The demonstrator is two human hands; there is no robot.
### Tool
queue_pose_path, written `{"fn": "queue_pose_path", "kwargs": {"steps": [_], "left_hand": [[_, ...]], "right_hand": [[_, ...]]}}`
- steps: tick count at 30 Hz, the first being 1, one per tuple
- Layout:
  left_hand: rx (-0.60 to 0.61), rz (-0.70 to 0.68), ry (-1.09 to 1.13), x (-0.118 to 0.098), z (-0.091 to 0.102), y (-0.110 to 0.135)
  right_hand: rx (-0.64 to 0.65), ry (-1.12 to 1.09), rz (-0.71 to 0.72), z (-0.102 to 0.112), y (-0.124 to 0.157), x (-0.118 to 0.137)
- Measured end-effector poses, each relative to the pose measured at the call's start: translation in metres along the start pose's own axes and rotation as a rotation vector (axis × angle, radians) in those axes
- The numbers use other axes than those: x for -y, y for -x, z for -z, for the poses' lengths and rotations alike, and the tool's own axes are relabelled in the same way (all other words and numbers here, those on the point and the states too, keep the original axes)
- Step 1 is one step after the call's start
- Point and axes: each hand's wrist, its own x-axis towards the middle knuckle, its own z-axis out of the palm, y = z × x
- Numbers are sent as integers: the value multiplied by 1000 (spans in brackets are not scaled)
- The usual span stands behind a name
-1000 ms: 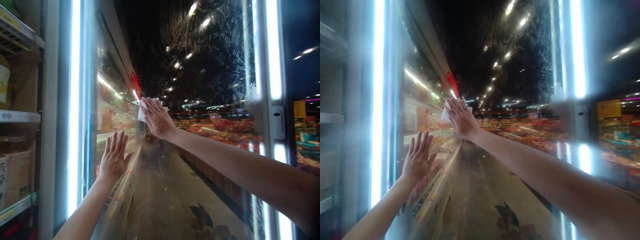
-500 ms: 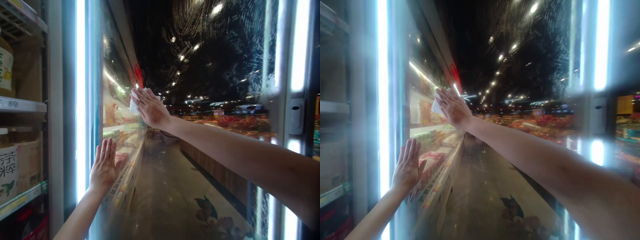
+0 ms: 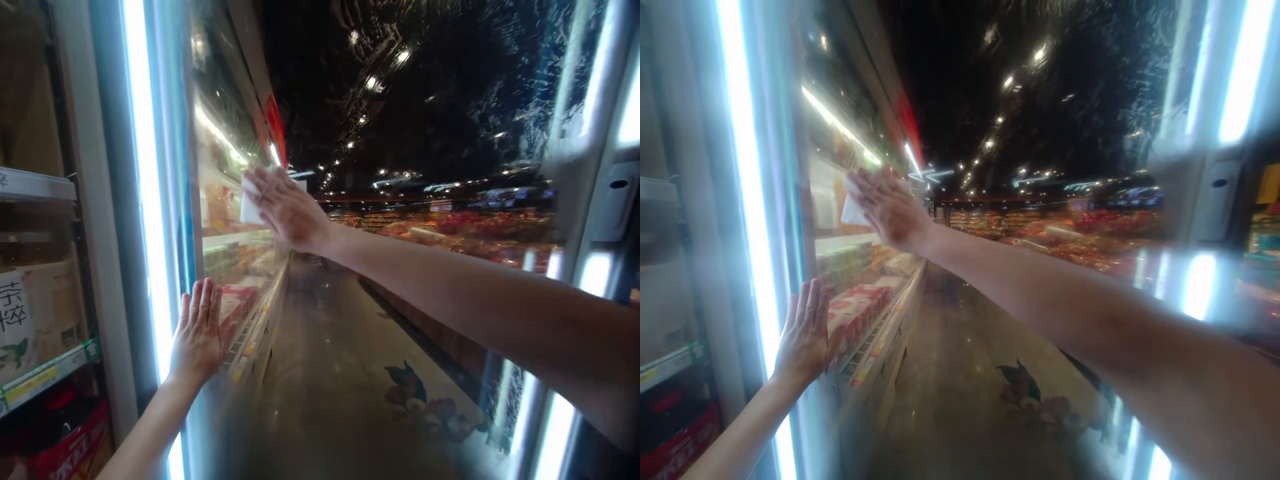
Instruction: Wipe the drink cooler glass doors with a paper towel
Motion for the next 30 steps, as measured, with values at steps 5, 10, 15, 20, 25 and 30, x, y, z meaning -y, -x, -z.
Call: {"fn": "queue_pose_path", "kwargs": {"steps": [5,10,15,20,25,30], "left_hand": [[-8,2,9,1,-2,-2],[23,8,-1,7,0,1],[12,61,-2,-4,-2,1],[18,12,34,-50,-19,-21],[2,-138,40,-91,-27,-45],[-9,-205,34,-107,-26,-64]], "right_hand": [[-41,-6,-5,-19,52,51],[251,-61,603,-48,160,111],[168,-43,255,-10,128,27],[45,-46,-88,0,123,19],[195,-57,323,-19,186,49],[17,20,-104,30,184,-44]]}}
